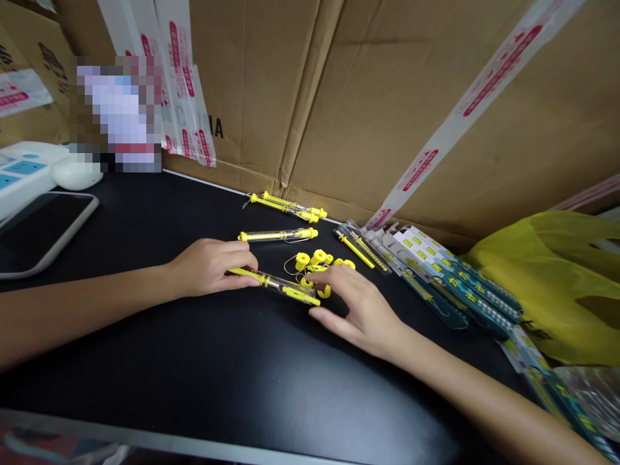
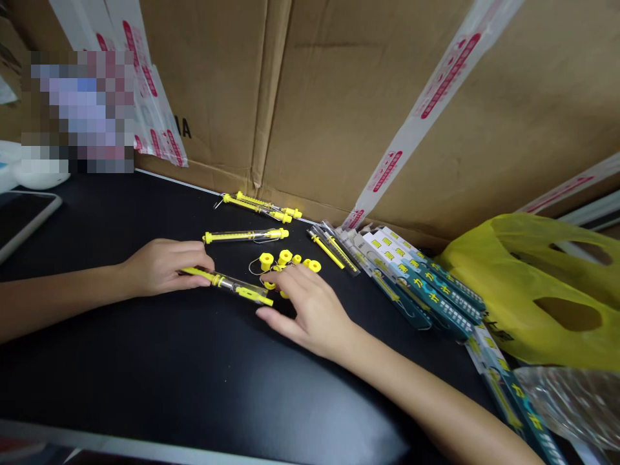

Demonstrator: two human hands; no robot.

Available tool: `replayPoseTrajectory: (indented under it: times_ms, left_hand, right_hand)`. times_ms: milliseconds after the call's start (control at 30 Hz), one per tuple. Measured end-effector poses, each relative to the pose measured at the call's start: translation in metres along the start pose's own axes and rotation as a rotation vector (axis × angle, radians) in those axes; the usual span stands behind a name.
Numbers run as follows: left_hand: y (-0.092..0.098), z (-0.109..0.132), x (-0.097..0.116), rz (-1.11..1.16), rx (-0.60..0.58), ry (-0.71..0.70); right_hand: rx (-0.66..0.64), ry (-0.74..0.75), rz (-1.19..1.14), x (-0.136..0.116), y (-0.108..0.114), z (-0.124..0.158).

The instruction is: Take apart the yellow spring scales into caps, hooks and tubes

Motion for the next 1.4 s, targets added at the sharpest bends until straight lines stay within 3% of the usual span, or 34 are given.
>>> replayPoseTrajectory:
  times_ms: [167, 567, 833, 1033, 1267, 1400]
  left_hand:
    - [-0.001, -0.003, 0.010, 0.005, -0.021, -0.035]
    - [-0.006, -0.004, 0.005, 0.177, -0.111, 0.049]
    - [-0.006, -0.002, -0.003, 0.234, -0.078, 0.126]
    - [-0.006, 0.000, -0.007, 0.224, -0.077, 0.201]
    - [-0.005, 0.003, -0.009, 0.174, -0.015, 0.185]
    - [-0.003, 0.001, -0.007, 0.170, 0.041, 0.123]
  right_hand:
    - [-0.030, 0.014, -0.053, -0.004, -0.011, 0.005]
    - [0.069, -0.130, -0.221, 0.016, -0.005, -0.002]
    - [0.136, -0.222, -0.407, 0.023, -0.001, -0.003]
    - [0.225, -0.317, -0.710, 0.037, 0.004, -0.004]
    - [0.320, -0.351, -0.916, 0.047, 0.010, -0.006]
    - [0.395, -0.371, -0.947, 0.050, 0.025, -0.008]
Point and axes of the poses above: each hand's wrist, its own z-axis away from the middle knuckle, its own y-axis out of the back of the hand, x = y × z, the point moved 5 cm from there along -z, towards the middle knuckle, and after that the axes turned 15 degrees about -y, right-handed, at the moved point
